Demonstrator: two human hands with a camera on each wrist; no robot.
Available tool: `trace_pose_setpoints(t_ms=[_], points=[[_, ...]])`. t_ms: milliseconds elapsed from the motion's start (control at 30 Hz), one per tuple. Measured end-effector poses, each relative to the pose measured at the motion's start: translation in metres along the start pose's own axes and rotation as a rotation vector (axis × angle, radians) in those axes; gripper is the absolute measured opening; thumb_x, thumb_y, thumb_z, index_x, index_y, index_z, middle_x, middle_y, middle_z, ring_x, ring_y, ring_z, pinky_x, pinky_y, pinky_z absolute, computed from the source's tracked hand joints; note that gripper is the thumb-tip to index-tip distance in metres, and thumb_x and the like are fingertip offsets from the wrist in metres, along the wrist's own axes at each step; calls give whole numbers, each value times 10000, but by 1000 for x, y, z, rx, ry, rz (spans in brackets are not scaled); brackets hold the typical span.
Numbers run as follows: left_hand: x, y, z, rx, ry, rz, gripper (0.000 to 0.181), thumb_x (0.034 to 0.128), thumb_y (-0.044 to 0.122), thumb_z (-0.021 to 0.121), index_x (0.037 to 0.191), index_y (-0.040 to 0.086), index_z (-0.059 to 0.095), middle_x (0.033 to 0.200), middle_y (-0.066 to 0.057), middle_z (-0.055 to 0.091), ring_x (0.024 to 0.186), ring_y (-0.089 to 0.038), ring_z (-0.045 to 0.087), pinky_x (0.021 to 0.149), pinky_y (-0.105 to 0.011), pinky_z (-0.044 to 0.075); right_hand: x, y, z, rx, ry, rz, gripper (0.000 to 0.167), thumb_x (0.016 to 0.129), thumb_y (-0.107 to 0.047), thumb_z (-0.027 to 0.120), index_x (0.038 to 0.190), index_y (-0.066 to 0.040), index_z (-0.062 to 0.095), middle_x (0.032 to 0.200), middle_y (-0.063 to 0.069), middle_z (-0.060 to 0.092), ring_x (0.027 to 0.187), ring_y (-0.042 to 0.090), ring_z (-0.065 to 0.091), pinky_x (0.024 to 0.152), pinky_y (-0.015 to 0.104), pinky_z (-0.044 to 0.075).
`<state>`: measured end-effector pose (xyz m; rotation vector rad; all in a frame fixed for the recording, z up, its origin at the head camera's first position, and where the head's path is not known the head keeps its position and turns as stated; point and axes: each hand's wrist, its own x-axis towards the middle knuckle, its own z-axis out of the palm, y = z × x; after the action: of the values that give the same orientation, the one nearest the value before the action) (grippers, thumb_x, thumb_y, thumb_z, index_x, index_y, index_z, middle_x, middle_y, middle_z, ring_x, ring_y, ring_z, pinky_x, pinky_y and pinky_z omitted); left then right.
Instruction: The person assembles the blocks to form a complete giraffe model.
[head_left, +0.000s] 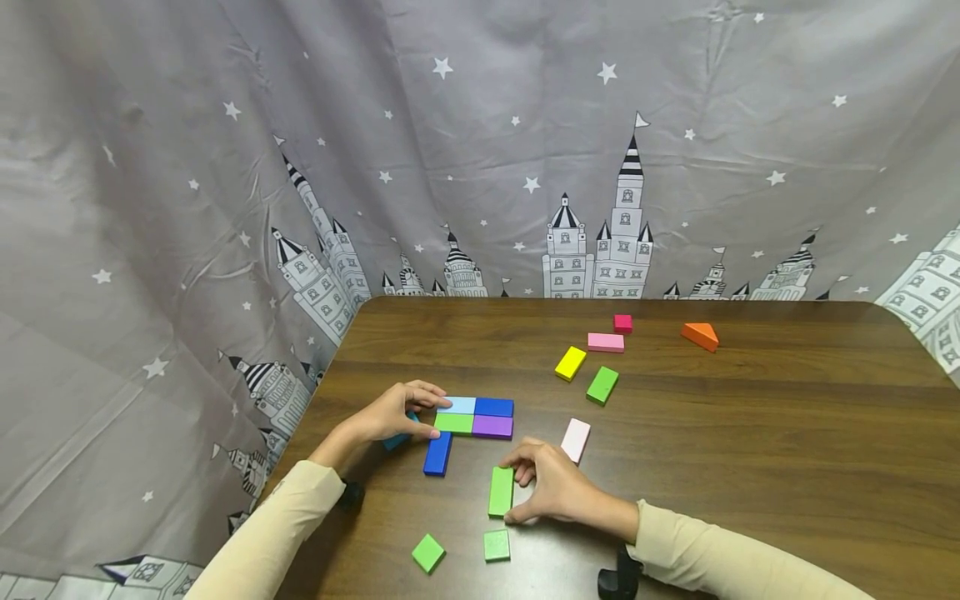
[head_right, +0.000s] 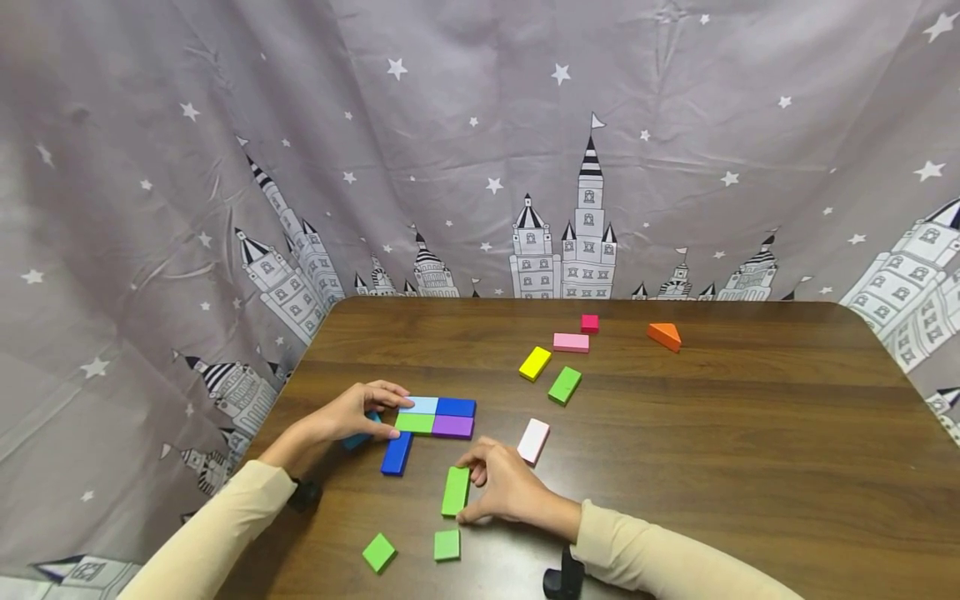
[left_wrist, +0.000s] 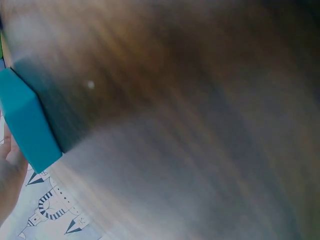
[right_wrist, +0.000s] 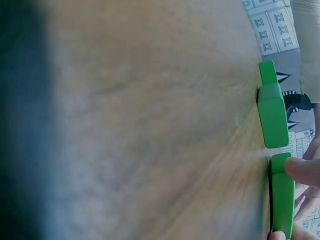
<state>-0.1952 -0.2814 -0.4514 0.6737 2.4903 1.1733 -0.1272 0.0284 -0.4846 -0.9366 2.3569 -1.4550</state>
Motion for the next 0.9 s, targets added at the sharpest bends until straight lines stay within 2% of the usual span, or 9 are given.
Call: trace_pose_setpoints(t_ms=[200,600,900], points=[[1,-2,0,8,3,1,433,810,102,841,1209,-2,708,1290,-164,597,1187,-336,544,961,-503,490,4,0,0,43,23,2,565,547,8,939,1062,58,712,871,12,569,724,126,597,673,235,547],[1,-4,2,10,6,28,415,819,81,830,1195,-37,700,1275,-208,598,1182,-380,539,944,-529,493,18,0,-5,24,86,7,559,557,-9,947,1057,64,710,908,51,580,739,189,624,699,256,562],[1,-3,1,-2,-3,-7,439,808,104,843,1215,8,707,1291,-156,598,1194,-325,544,963,-481,492,22,3,-4,2,91,30,562,550,16,939,1054,84,700,924,60,570,743,200,616,691,246,556]])
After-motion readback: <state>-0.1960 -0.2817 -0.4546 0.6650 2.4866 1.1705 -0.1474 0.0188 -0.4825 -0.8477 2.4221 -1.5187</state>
